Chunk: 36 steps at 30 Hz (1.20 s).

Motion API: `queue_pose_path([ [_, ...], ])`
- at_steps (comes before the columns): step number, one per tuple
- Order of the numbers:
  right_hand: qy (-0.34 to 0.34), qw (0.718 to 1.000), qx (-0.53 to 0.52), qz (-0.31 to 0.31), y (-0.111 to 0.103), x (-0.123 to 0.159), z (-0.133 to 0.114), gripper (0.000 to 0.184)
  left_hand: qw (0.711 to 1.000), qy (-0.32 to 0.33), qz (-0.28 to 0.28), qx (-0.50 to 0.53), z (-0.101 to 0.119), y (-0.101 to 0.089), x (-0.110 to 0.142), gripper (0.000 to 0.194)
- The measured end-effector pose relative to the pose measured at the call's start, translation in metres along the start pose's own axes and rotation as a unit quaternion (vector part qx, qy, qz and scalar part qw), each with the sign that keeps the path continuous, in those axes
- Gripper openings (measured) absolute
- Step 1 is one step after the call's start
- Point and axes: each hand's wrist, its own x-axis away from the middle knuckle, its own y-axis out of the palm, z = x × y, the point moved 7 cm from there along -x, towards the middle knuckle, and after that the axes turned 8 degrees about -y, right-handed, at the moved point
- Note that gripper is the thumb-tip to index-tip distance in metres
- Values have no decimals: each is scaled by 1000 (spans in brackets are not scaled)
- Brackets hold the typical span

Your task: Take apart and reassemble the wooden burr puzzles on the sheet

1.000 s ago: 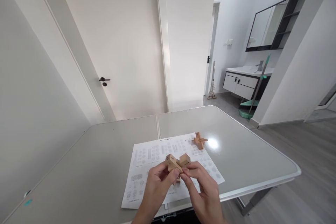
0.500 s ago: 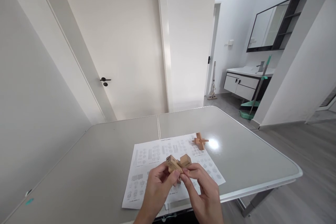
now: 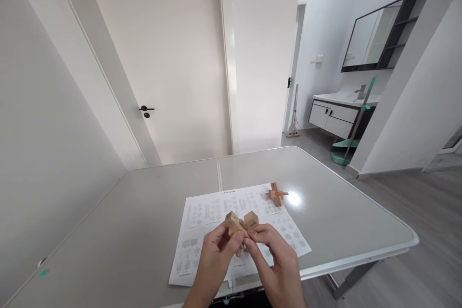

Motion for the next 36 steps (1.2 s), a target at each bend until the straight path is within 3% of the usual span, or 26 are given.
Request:
queue_pose_path([
  [2, 16, 999, -30, -29, 3, -3, 6, 10, 1000, -1, 16, 6, -7, -9, -1, 36],
  [5, 46, 996, -35, -74, 2, -4, 23, 21, 999, -10, 41, 14, -17, -28, -3, 38],
  [10, 91, 980, 114, -138, -5, 10, 78, 23, 995, -82, 13, 50, -43, -50, -9, 45],
  [15, 99, 959, 157, -213, 11, 31, 116, 55, 995, -87, 18, 33, -60, -56, -15, 49],
  [22, 171, 946, 142, -236, 19, 32, 120, 41, 995, -102, -18, 0, -57, -43, -14, 53],
  [29, 255, 939, 87, -213, 14, 38, 124, 52, 993, -121, -9, -8, -59, -43, -15, 62],
  [36, 185, 968, 29, -166, 11, 30, 125, 14, 992, -109, -36, -51, -53, -37, -20, 67],
])
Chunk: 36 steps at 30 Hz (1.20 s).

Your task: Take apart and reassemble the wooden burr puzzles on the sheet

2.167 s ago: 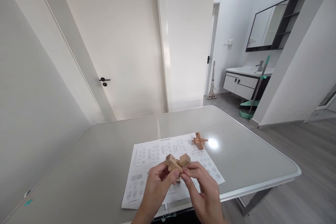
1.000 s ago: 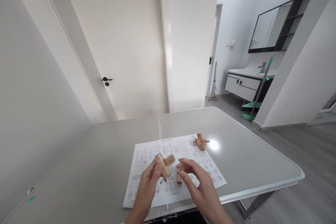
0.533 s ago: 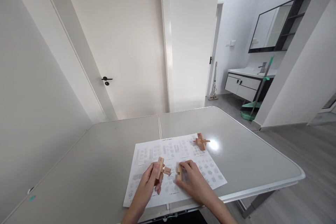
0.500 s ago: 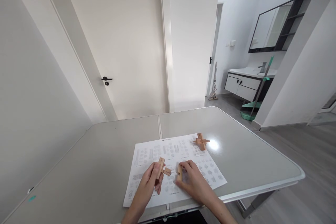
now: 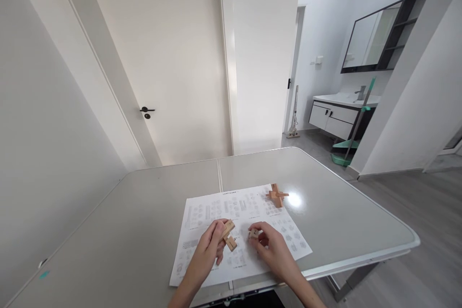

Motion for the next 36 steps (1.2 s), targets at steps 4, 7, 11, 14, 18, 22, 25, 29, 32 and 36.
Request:
queue_pose_path([
  [4, 15, 997, -76, -1, -2, 1, -8, 19, 1000, 9, -1, -23, 4, 2, -2, 64],
  [7, -17, 994, -103, -27, -4, 3, -32, 27, 998, 22, 9, -51, 9, 3, -1, 61],
  [11, -107, 994, -2, -15, -12, 8, -70, 20, 993, 40, 12, -108, 26, 9, 5, 56],
  [14, -149, 987, 61, 1, -14, 12, -88, 16, 987, 53, 18, -152, 41, 14, 12, 52],
  [18, -187, 976, 109, 4, -12, 17, -101, 21, 978, 81, 29, -189, 55, 20, 18, 42],
  [22, -203, 967, 151, 26, -15, 20, -106, 23, 965, 98, 33, -240, 63, 24, 22, 34],
  [25, -210, 962, 169, 37, -16, 22, -109, 23, 955, 108, 35, -276, 68, 25, 26, 33],
  [29, -200, 966, 159, 48, -19, 22, -107, 22, 957, 94, -12, -276, 64, 29, 29, 34],
  [32, -193, 970, 142, 43, -21, 22, -105, 22, 958, 81, -40, -271, 55, 30, 30, 55],
  [36, -177, 977, 119, 20, -22, 21, -104, 22, 956, 107, -48, -268, 56, 29, 30, 70],
])
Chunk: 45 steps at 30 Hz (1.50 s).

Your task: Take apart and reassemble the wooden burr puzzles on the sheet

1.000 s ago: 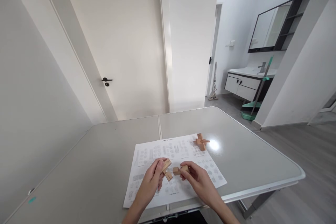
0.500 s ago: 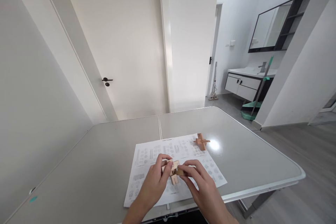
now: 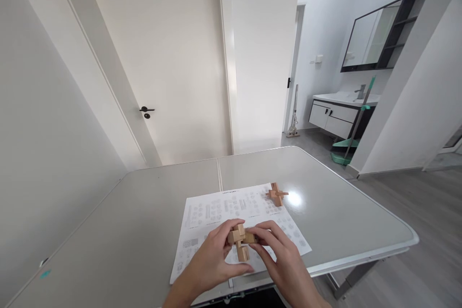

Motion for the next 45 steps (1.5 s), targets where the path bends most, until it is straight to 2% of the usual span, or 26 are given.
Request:
queue_pose_path([
  [4, 2, 1000, -15, -11, -3, 0, -1, 22, 996, 60, 30, -58, 10, -7, 0, 62],
  [11, -2, 999, -14, -30, -4, 0, -5, 21, 990, 75, 40, -114, 16, -10, 1, 63],
  [20, -26, 999, -19, -26, -4, 1, -11, 24, 991, 89, 46, -90, 24, -11, 5, 57],
  [33, -15, 996, -86, -29, -4, 4, -16, 20, 996, 75, 1, -50, 17, -2, 10, 56],
  [38, 31, 994, -101, 10, -13, 8, -3, 25, 998, 57, 4, -20, 16, -8, 14, 65],
  [42, 54, 990, -127, -41, -1, 11, 2, 22, 999, 54, -5, -3, 22, -7, 16, 65],
  [45, 88, 983, -156, -50, 6, 13, 7, 23, 998, 65, -9, 6, 26, -6, 15, 64],
])
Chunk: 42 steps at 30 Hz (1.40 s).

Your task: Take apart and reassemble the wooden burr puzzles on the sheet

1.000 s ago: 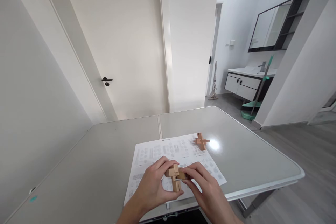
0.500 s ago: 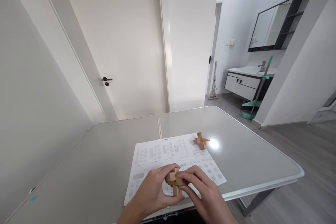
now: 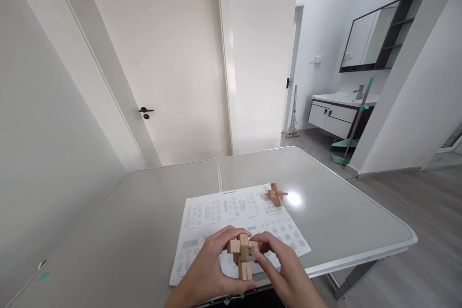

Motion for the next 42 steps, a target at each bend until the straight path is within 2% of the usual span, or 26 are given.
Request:
queue_pose_path([
  [5, 46, 993, -104, -43, 8, 3, 4, 36, 999, 27, -39, 6, 6, 3, -2, 62],
  [9, 88, 970, -206, -94, 12, 7, 3, 40, 994, 55, -77, -60, 17, 5, -1, 60],
  [14, 121, 945, -272, -135, 15, 15, -3, 46, 976, 115, -136, -124, 34, 8, 4, 53],
  [16, 126, 940, -288, -135, 18, 16, -3, 46, 973, 130, -143, -127, 36, 7, 4, 56],
  [18, 129, 941, -294, -112, 19, 14, 1, 46, 976, 119, -136, -124, 31, 6, 0, 63],
  [20, 135, 945, -289, -77, 18, 10, 10, 46, 984, 79, -109, -116, 15, 3, -5, 78],
  [23, 149, 960, -238, -8, 7, 7, 36, 48, 995, -1, -27, -101, -26, -9, -8, 98],
  [24, 152, 968, -199, 20, -1, 7, 47, 49, 995, -18, 9, -103, -43, -16, -6, 94],
  [26, 158, 981, -88, 71, -22, 9, 72, 49, 987, -38, 83, -135, -79, -31, 1, 66],
  [28, 165, 980, 26, 106, -42, 14, 96, 47, 969, -54, 156, -186, -118, -49, 13, 44],
  [31, 187, 963, 123, 151, -65, 20, 127, 45, 938, -76, 232, -245, -170, -71, 32, 39],
  [33, 201, 950, 164, 176, -76, 21, 139, 43, 924, -85, 261, -266, -194, -79, 42, 41],
  [35, 222, 936, 188, 198, -82, 22, 146, 41, 916, -92, 277, -274, -207, -81, 48, 48],
  [38, 248, 922, 187, 233, -86, 25, 149, 41, 914, -103, 284, -271, -213, -80, 51, 53],
  [42, 248, 916, 182, 258, -77, 35, 144, 41, 916, -120, 280, -259, -216, -77, 51, 54],
])
